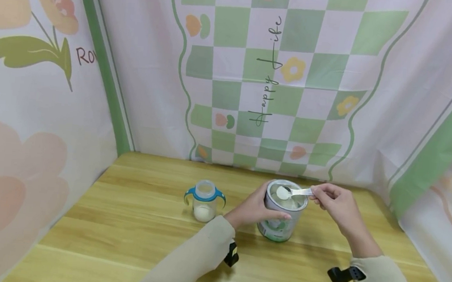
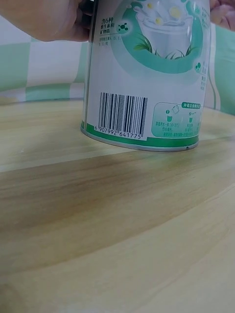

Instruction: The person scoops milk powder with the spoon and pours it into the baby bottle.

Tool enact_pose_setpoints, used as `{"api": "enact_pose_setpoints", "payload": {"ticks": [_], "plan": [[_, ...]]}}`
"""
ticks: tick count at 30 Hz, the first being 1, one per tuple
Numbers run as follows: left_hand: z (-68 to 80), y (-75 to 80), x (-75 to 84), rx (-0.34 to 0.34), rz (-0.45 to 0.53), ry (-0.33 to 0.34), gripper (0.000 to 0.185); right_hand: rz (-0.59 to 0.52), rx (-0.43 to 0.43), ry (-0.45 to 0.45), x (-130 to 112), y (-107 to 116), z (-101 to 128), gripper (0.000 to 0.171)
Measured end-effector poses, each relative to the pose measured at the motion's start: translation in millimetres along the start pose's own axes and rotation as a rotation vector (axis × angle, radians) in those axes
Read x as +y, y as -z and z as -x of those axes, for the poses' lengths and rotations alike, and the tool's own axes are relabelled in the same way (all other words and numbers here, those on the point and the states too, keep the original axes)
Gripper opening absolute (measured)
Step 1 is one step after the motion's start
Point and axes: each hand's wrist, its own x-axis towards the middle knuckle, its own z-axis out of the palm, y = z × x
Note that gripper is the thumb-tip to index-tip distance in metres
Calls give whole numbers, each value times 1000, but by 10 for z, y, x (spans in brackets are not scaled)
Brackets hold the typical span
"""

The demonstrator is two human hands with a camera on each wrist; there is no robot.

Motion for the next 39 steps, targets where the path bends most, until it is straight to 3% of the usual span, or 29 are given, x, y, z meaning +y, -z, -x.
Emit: {"api": "enact_pose_setpoints", "payload": {"ticks": [11,26,34,39], "plan": [[-3,0,-1,-3,11,-6,85,-38,3,-23,38,9,30,44],[5,-3,-12,6,8,11,86,-53,11,-27,117,27,34,37],[-2,-2,-14,6,15,9,85,-72,2,-51,102,26,19,44],[2,6,-8,9,4,29,88,-114,-2,-46,91,19,11,38]]}}
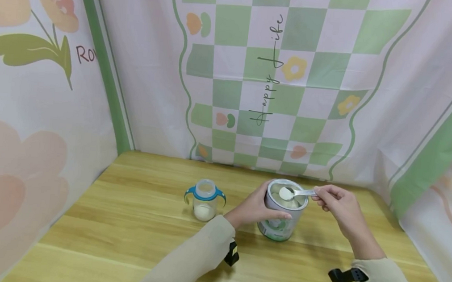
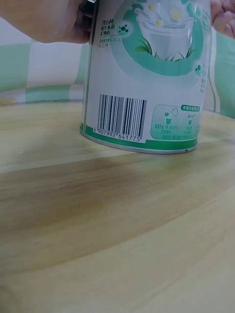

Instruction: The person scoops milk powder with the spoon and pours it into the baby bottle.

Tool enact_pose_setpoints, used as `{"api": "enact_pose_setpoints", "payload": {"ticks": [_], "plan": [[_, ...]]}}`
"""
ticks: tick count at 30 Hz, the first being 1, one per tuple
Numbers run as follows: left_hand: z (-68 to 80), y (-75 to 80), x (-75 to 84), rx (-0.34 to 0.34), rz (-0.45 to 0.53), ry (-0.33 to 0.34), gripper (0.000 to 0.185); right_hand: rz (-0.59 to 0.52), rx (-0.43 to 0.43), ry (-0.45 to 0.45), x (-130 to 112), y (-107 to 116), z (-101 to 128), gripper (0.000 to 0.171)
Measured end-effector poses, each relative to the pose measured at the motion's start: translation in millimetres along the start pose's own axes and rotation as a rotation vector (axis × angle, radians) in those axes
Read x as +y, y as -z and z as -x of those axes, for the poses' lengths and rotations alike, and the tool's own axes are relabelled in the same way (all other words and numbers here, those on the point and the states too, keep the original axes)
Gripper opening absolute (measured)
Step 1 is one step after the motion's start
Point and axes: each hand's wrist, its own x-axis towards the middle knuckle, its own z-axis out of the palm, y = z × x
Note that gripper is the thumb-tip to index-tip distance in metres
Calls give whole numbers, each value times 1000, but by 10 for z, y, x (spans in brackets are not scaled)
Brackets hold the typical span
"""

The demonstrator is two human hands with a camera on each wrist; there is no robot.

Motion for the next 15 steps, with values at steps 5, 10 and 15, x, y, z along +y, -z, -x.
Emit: {"api": "enact_pose_setpoints", "payload": {"ticks": [5,10,15], "plan": [[0,6,-1,16,-19,27,90,-43,-7,-1,-41,3,-10,26],[-2,2,14,20,-26,36,92,-74,-13,6,-87,-2,-19,21],[-2,-3,44,18,-37,30,92,-94,-18,23,-116,-9,-25,18]]}}
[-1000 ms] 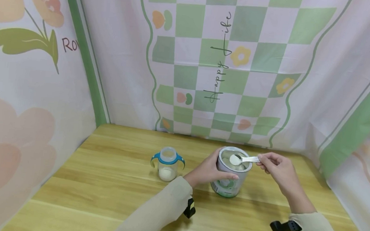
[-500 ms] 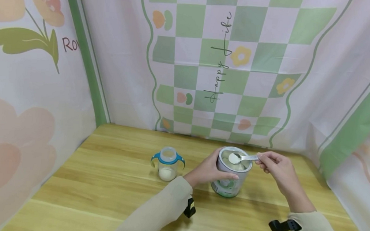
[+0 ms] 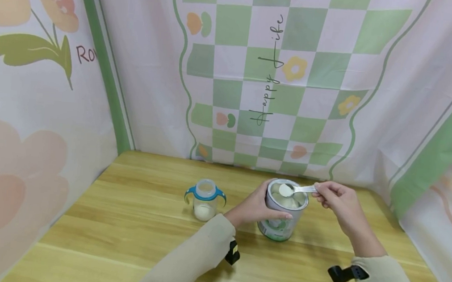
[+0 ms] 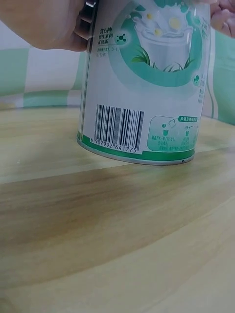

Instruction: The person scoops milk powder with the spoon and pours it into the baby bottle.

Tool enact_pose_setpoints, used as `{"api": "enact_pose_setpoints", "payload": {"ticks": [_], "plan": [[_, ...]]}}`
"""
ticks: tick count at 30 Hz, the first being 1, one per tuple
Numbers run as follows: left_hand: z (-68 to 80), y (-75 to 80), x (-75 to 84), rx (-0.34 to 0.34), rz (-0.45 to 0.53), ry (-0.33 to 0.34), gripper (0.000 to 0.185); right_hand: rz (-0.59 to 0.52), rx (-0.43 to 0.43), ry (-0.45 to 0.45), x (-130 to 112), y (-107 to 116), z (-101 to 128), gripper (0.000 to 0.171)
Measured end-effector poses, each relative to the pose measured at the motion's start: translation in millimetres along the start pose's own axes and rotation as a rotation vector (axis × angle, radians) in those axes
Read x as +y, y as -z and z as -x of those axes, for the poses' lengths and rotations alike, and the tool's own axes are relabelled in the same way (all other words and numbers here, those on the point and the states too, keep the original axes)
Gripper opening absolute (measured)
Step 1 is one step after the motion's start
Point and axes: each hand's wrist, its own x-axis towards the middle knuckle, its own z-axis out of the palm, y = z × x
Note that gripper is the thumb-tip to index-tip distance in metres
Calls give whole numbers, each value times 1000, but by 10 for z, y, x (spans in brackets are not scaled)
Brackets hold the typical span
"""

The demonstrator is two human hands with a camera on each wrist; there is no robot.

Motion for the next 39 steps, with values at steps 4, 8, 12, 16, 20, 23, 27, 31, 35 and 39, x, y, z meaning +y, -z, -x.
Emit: {"api": "enact_pose_setpoints", "payload": {"ticks": [4,8,12,16,20,23,27,31,35,39], "plan": [[1,1,18,-9,7,1,93,-6,-4,8,-21,0,-3,19],[12,9,31,-4,-18,40,102,-5,-3,9,-49,4,-8,20],[24,29,42,-1,-37,76,106,-6,-5,8,-71,7,-19,20],[26,54,46,-13,-30,93,105,-14,1,5,-90,3,-26,20],[48,95,72,-27,-30,99,103,-2,0,3,-119,-19,-31,22],[80,145,112,-35,-45,93,101,15,-7,3,-142,-42,-39,27],[115,222,160,-46,-74,80,101,30,-10,9,-160,-70,-52,28],[155,296,226,-46,-119,70,101,19,-17,16,-176,-104,-69,24],[193,377,289,-37,-153,60,98,-15,-29,24,-205,-151,-86,22],[209,477,296,-34,-155,58,97,-44,-35,20,-244,-205,-103,27]]}}
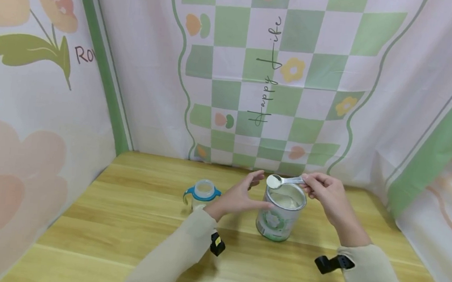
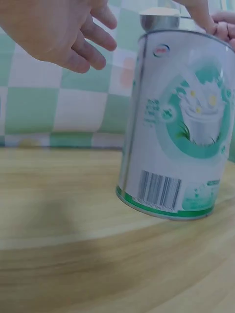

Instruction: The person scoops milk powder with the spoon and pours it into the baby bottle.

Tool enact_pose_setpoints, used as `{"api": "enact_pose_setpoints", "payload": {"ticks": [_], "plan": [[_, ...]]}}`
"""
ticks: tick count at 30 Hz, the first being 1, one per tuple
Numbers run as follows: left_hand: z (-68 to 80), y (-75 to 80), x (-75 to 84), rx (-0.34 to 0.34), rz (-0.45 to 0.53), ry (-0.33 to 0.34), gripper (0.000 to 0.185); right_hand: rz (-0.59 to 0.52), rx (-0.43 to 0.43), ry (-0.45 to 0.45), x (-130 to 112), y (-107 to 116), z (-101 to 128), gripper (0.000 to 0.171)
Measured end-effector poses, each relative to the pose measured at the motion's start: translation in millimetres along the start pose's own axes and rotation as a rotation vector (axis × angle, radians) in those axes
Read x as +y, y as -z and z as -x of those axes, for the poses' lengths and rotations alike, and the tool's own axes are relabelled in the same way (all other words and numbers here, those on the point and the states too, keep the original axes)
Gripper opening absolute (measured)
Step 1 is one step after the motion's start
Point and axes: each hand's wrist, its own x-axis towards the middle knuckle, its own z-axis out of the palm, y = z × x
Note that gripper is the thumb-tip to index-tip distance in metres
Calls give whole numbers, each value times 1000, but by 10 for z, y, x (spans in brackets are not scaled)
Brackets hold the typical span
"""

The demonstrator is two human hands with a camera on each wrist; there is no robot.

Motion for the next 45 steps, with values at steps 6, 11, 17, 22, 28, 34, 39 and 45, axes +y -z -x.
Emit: {"api": "enact_pose_setpoints", "payload": {"ticks": [6,11,17,22,28,34,39,45], "plan": [[18,150,-56,21,-5,-7,94,-41,-3,-8,-38,-99,-51,24],[69,271,-58,52,-18,-50,92,-63,-15,-1,-61,-199,-87,30],[153,425,-13,79,-41,-130,87,-41,-24,-1,-73,-318,-119,37],[225,548,-24,96,-30,-117,83,-68,-35,-6,-110,-438,-138,33],[307,674,-71,123,-16,-112,83,-105,-68,-16,-155,-586,-162,27],[381,779,-121,151,-24,-103,80,-119,-88,-14,-167,-731,-202,32],[485,869,-166,165,-13,-51,78,-129,-97,-14,-194,-853,-227,31],[626,981,-239,177,-47,-7,78,-146,-102,-32,-217,-980,-250,31]]}}
